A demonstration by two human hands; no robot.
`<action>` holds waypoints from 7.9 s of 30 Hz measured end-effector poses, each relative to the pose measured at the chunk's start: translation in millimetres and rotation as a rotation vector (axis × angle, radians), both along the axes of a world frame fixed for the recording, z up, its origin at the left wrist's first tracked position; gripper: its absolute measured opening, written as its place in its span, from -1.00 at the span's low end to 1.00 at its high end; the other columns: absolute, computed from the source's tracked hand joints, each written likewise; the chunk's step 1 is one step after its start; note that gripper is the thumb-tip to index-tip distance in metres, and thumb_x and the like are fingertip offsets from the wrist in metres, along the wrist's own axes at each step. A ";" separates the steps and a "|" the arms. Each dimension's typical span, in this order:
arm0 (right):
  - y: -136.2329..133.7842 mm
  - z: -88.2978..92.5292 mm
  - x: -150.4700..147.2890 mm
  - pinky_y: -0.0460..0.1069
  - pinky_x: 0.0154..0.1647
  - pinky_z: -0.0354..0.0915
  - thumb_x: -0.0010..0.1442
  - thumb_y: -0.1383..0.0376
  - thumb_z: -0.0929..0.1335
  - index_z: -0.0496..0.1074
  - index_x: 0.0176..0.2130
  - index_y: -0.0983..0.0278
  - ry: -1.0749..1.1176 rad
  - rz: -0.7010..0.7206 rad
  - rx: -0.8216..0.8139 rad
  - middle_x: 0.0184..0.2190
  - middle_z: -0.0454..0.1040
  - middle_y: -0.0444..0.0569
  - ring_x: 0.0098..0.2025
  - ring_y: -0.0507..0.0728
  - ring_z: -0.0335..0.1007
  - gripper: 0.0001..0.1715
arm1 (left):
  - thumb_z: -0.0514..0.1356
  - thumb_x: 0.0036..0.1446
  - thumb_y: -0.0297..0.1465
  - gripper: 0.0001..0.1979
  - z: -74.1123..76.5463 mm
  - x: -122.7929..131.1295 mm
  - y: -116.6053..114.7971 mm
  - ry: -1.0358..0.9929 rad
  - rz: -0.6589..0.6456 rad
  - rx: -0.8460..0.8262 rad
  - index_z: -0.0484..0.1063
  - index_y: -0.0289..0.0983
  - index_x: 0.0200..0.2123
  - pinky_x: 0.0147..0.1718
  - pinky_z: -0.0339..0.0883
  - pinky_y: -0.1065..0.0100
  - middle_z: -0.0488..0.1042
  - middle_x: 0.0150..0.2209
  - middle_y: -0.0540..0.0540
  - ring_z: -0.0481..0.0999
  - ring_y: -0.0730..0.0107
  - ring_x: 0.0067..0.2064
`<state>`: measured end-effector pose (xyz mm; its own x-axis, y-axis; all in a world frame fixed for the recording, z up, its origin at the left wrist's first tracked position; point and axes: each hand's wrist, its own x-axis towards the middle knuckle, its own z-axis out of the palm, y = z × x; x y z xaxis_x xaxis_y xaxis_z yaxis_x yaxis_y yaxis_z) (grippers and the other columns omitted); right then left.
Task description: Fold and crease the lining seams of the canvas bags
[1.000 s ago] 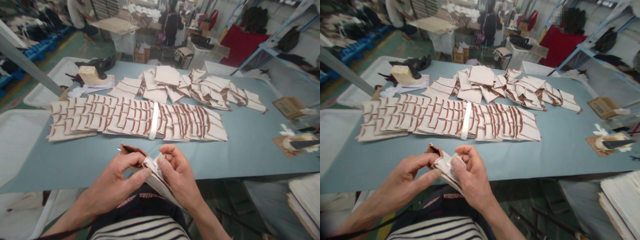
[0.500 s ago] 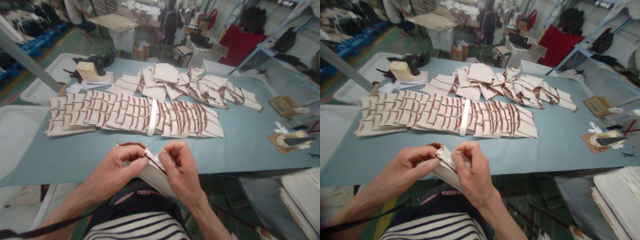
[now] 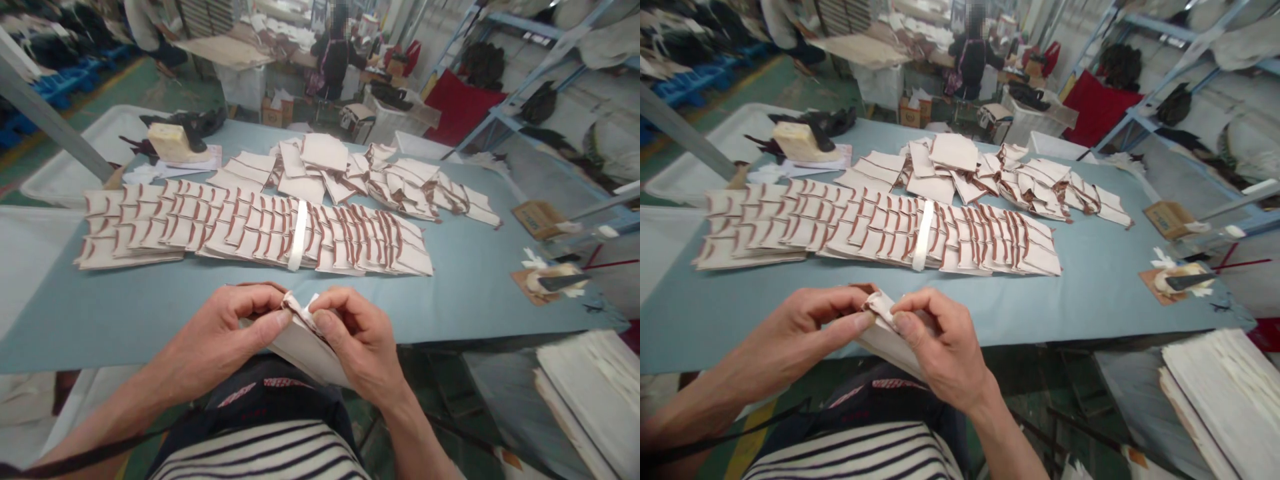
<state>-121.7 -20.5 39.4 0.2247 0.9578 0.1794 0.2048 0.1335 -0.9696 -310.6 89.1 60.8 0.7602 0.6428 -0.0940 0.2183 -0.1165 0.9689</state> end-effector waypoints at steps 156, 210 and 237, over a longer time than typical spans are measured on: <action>61.9 1.3 -5.2 -0.04 -0.35 0.35 0.33 0.17 0.44 0.56 -0.33 0.21 -0.091 -0.203 -0.202 -0.44 0.65 -0.14 -0.41 0.08 0.52 -0.78 | 0.27 0.37 -0.15 -0.63 -28.9 14.0 36.0 -0.023 0.202 -0.181 0.79 -0.25 -0.05 -0.14 0.55 0.35 0.80 -0.12 -0.13 0.73 0.12 -0.12; 66.2 -36.5 -41.7 -0.03 -0.45 0.27 0.38 0.20 0.39 0.49 -0.36 0.21 -0.407 -0.477 -0.006 -0.52 0.61 -0.13 -0.55 0.08 0.44 -0.74 | 0.34 0.13 -0.22 -0.76 -30.1 21.0 18.8 -0.039 0.417 -0.152 0.66 -0.27 -0.27 -0.15 0.69 0.29 0.79 -0.29 -0.12 0.73 0.19 -0.33; 70.3 -46.1 -28.0 0.02 -0.38 0.05 0.30 0.10 0.15 0.17 -0.41 0.09 -0.331 -0.229 -0.364 -0.57 0.24 -0.21 -0.48 0.15 0.23 -0.74 | 0.14 0.26 -0.41 -0.71 -45.4 21.9 3.6 0.229 0.314 0.483 0.71 -0.27 -0.24 -0.20 0.48 0.24 0.74 -0.29 -0.17 0.68 0.16 -0.27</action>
<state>-149.7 49.8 -6.7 0.4230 0.9042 -0.0585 0.4915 -0.2832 -0.8235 -288.6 92.7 15.4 0.5231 0.8430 0.1252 0.5095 -0.4271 0.7470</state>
